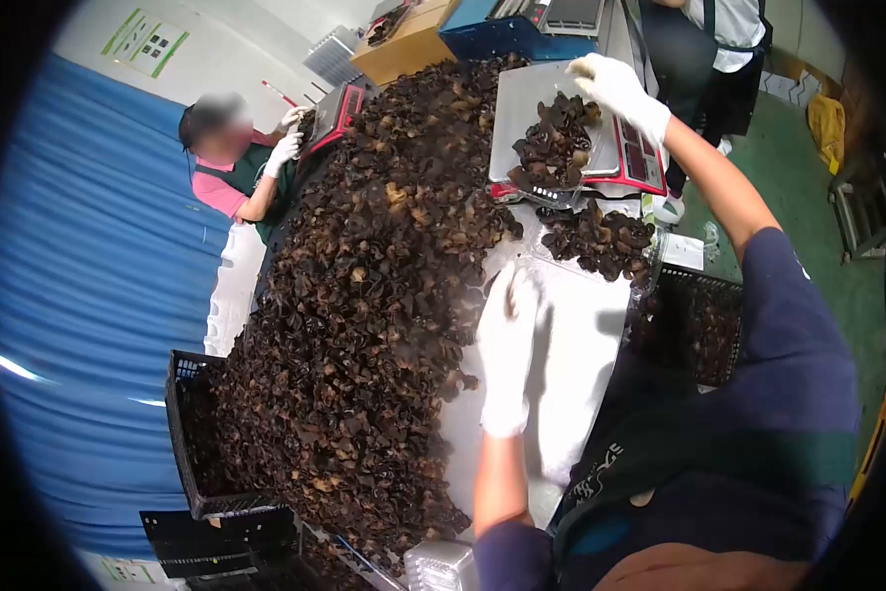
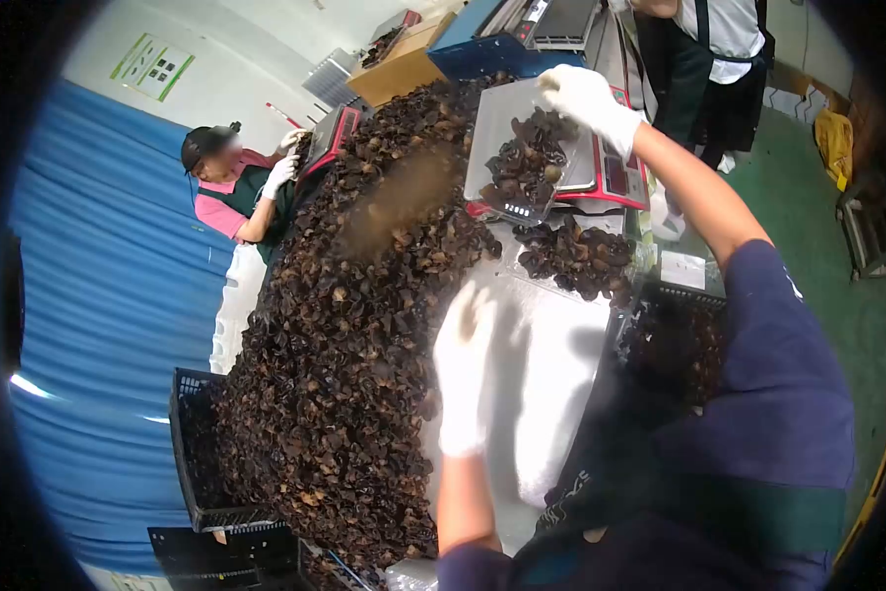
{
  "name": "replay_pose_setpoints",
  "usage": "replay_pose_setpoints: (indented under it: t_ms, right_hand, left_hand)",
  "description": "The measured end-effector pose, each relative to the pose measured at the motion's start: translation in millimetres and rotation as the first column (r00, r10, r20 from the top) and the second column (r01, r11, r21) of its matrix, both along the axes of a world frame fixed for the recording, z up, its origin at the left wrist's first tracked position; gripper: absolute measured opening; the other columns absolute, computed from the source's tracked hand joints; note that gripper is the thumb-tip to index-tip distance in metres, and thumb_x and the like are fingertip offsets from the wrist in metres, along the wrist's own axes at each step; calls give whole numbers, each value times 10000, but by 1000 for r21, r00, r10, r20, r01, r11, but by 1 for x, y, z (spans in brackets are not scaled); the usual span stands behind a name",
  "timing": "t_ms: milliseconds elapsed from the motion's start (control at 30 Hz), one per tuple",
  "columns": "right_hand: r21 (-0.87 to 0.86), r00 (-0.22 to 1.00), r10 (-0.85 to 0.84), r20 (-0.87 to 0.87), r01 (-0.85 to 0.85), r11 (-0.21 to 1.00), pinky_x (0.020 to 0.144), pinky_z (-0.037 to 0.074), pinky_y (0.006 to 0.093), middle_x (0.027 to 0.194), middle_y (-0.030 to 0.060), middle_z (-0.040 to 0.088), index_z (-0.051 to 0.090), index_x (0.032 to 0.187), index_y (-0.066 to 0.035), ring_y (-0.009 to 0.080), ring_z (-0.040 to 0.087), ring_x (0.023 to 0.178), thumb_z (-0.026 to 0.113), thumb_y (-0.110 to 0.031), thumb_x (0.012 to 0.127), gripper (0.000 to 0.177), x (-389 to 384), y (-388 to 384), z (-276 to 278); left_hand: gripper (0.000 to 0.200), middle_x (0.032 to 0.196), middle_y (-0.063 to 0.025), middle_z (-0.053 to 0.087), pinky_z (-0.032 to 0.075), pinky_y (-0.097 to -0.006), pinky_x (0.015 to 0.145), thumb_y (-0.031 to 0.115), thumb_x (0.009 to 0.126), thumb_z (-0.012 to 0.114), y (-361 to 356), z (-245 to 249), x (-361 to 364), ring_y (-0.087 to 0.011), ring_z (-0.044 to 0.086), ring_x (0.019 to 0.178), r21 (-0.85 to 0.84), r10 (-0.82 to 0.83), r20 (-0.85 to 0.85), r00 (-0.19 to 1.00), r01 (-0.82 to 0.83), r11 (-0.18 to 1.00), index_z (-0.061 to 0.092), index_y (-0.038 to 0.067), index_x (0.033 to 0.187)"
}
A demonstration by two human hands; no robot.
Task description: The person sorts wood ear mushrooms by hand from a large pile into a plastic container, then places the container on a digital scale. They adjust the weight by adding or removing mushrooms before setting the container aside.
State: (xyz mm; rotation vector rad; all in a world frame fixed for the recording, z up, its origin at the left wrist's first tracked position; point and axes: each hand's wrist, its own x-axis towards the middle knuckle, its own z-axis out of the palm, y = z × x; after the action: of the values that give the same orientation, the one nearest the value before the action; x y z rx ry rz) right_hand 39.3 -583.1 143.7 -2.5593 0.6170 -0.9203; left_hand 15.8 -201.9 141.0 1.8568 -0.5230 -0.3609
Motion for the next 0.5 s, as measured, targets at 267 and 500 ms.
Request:
replay_pose_setpoints:
  t_ms: [267, 500]
  right_hand:
    - [278, 579, 801, 153, -803, 527, 684, 479, 436, 878, 100, 637, 696, 953, -136, 285, 612, 788, 581, -195, 869, 154, -113, 253, -133]
    - [340, 437, 896, 76, -857, 389, 670, 505, 396, 809, 45, 641, 687, 890, -121, 249, 639, 742, 599, -248, 883, 154, -117, 414, -197]
  left_hand:
    - [238, 1046, -238, 638, 523, -427, 832, 134, 865, 618, 271, 9, -131, -351, 628, 915, 422, 13, 862, 507, -730, 537, 649, -35, 1030]
    - [193, 974, -235, 645, 524, -435, 792, 125, 845, 624, 397, -33, -138, -358, 631, 856, 631, -71, 730, 680, -630, 453, 652, -31, 955]
